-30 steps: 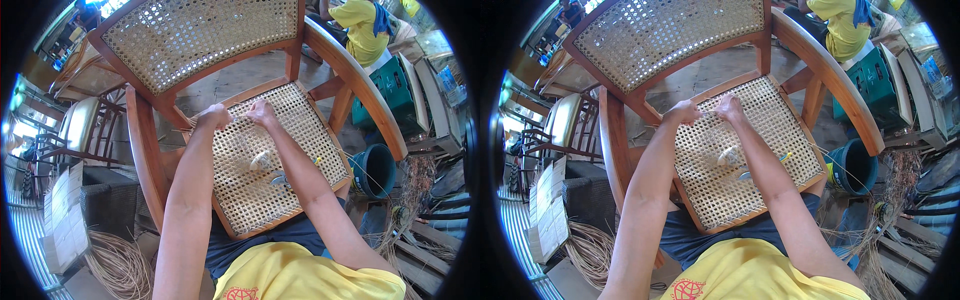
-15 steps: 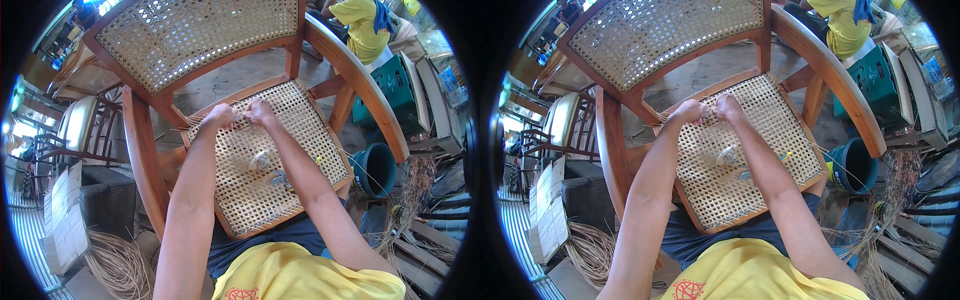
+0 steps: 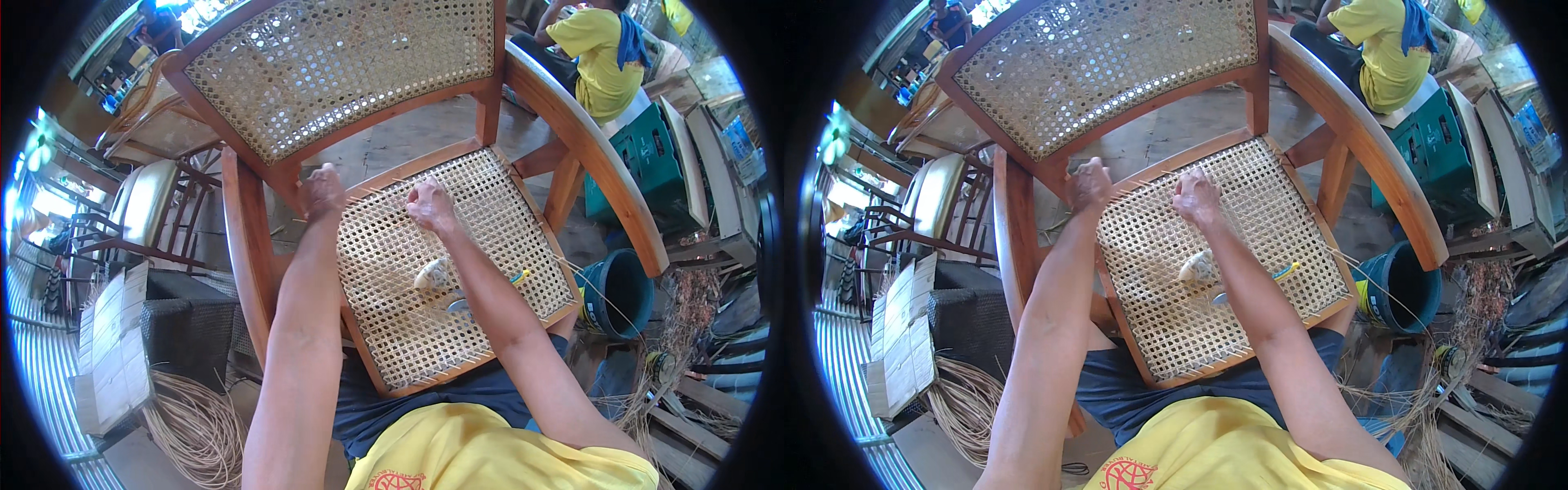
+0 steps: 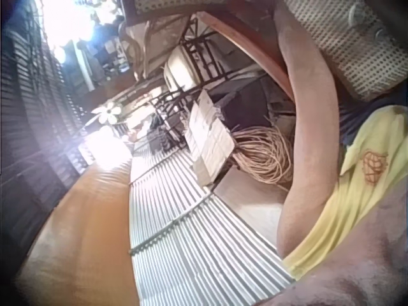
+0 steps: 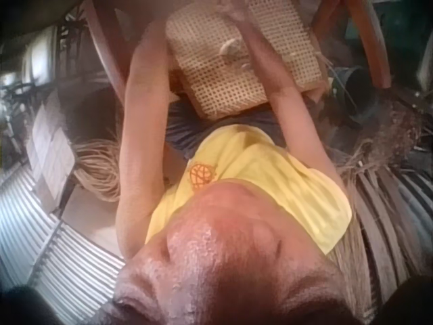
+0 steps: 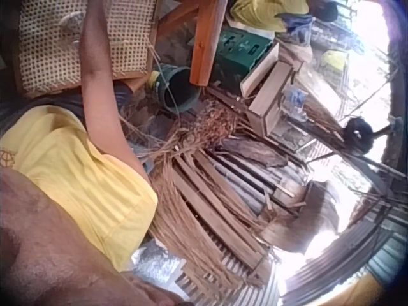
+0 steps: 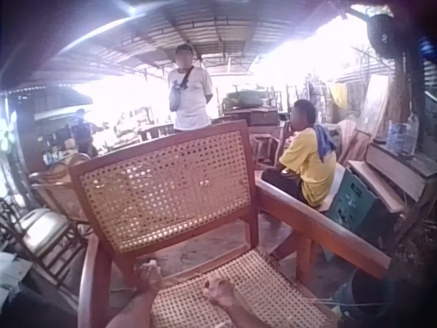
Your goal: The person is weaving or repairing the rattan/cane seat of a wooden chair using long strips of material and a pair of pliers.
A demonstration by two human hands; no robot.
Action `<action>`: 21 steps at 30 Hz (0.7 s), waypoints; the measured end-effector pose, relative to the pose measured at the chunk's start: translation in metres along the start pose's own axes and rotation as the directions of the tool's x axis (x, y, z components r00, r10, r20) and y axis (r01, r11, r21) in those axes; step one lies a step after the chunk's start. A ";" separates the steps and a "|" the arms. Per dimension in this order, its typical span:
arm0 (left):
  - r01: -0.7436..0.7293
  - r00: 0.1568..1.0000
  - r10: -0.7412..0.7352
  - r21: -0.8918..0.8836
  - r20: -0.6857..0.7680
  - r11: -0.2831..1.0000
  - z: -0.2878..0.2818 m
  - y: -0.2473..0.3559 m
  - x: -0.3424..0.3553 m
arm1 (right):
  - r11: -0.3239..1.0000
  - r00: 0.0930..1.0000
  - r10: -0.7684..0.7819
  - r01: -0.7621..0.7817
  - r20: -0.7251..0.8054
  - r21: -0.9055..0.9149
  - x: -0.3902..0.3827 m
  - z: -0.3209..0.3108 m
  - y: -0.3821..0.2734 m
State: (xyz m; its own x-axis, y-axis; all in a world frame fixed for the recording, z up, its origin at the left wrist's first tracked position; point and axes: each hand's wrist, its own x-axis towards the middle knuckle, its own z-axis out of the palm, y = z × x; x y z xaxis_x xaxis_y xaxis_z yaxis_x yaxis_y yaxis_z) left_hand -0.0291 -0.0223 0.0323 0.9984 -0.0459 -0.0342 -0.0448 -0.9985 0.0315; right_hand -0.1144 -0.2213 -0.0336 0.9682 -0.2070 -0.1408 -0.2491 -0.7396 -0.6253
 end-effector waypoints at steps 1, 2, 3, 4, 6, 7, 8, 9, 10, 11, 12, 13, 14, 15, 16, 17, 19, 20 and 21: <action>0.009 0.990 -0.023 -0.100 -0.136 0.995 -0.003 -0.009 -0.002 | 0.998 0.996 -0.069 0.070 -0.058 0.005 -0.005 0.002 0.000; 0.009 0.990 -0.022 -0.096 -0.143 0.995 -0.003 -0.010 -0.001 | 0.997 0.995 -0.073 0.074 -0.063 0.010 -0.005 0.006 0.002; 0.000 0.988 -0.017 -0.108 -0.156 0.994 -0.002 -0.010 -0.001 | 0.970 0.963 -0.240 0.234 -0.125 -0.059 -0.003 0.010 0.004; -0.004 0.986 -0.017 -0.120 -0.167 0.993 -0.001 -0.010 -0.002 | 0.914 0.900 -0.403 0.383 -0.169 -0.137 -0.004 0.012 0.003; -0.030 0.989 0.017 -0.085 -0.147 0.996 0.004 -0.009 -0.002 | 0.897 0.879 -0.442 0.427 -0.179 -0.117 -0.004 0.016 0.002; -0.061 0.991 0.054 -0.053 -0.126 0.997 0.007 -0.008 0.000 | 0.887 0.867 -0.459 0.458 -0.194 -0.050 -0.004 0.016 0.000; -0.061 0.991 0.054 -0.053 -0.126 0.997 0.012 -0.011 0.002 | 0.873 0.855 -0.473 0.487 -0.210 0.016 -0.004 0.017 -0.001; -0.083 0.994 0.079 -0.066 -0.070 0.994 0.017 -0.015 0.005 | 0.873 0.856 -0.473 0.487 -0.210 0.016 -0.001 0.017 -0.003; -0.107 0.994 0.107 -0.081 -0.013 0.991 0.020 -0.017 0.006 | 0.884 0.919 -0.383 0.395 -0.100 0.249 0.003 0.016 -0.008; -0.109 0.994 0.108 -0.082 -0.010 0.991 0.024 -0.017 0.008 | 0.850 0.951 -0.308 0.260 0.033 0.458 0.007 0.014 -0.012; -0.175 0.980 0.186 -0.145 0.064 0.974 0.028 -0.017 0.010 | 0.851 0.952 -0.306 0.257 0.034 0.457 0.009 0.013 -0.015; -0.233 0.955 0.265 -0.214 0.136 0.949 0.027 -0.015 0.009 | 0.890 0.972 -0.236 0.219 -0.007 0.401 0.011 0.012 -0.017; -0.230 0.954 0.264 -0.217 0.142 0.949 0.025 -0.011 0.007 | 0.922 0.984 -0.169 0.177 -0.051 0.344 0.013 0.011 -0.018; -0.182 0.930 0.247 -0.243 0.272 0.953 0.024 -0.005 0.007 | 0.937 0.996 -0.093 0.091 -0.010 0.337 0.016 0.008 -0.019; -0.133 0.889 0.232 -0.262 0.395 0.956 0.020 0.002 0.004 | 0.938 0.996 -0.093 0.089 -0.007 0.334 0.020 0.008 -0.017; -0.183 0.878 0.265 -0.233 0.398 0.955 0.021 0.006 0.003 | 0.964 0.999 -0.042 0.035 0.020 0.265 0.024 0.008 -0.016; -0.191 0.868 0.264 -0.208 0.420 0.959 0.013 0.023 0.000 | 0.991 1.000 -0.009 0.008 0.012 0.134 0.032 0.011 -0.007; -0.193 0.861 0.251 -0.174 0.442 0.966 0.009 0.026 -0.003 | 0.991 1.000 -0.013 0.010 0.020 0.131 0.032 0.012 -0.009; -0.185 0.861 0.246 -0.176 0.445 0.967 0.006 0.028 -0.005 | 0.999 1.000 -0.017 0.016 0.013 0.051 0.032 0.013 -0.010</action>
State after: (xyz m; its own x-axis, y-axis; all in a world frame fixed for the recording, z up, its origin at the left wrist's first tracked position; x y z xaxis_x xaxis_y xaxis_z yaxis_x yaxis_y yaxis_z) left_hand -0.0351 -0.0504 0.0275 0.8329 -0.2981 -0.4663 -0.2214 -0.9517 0.2129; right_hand -0.0803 -0.2122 -0.0414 0.9725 -0.1861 -0.1399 -0.2315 -0.7095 -0.6656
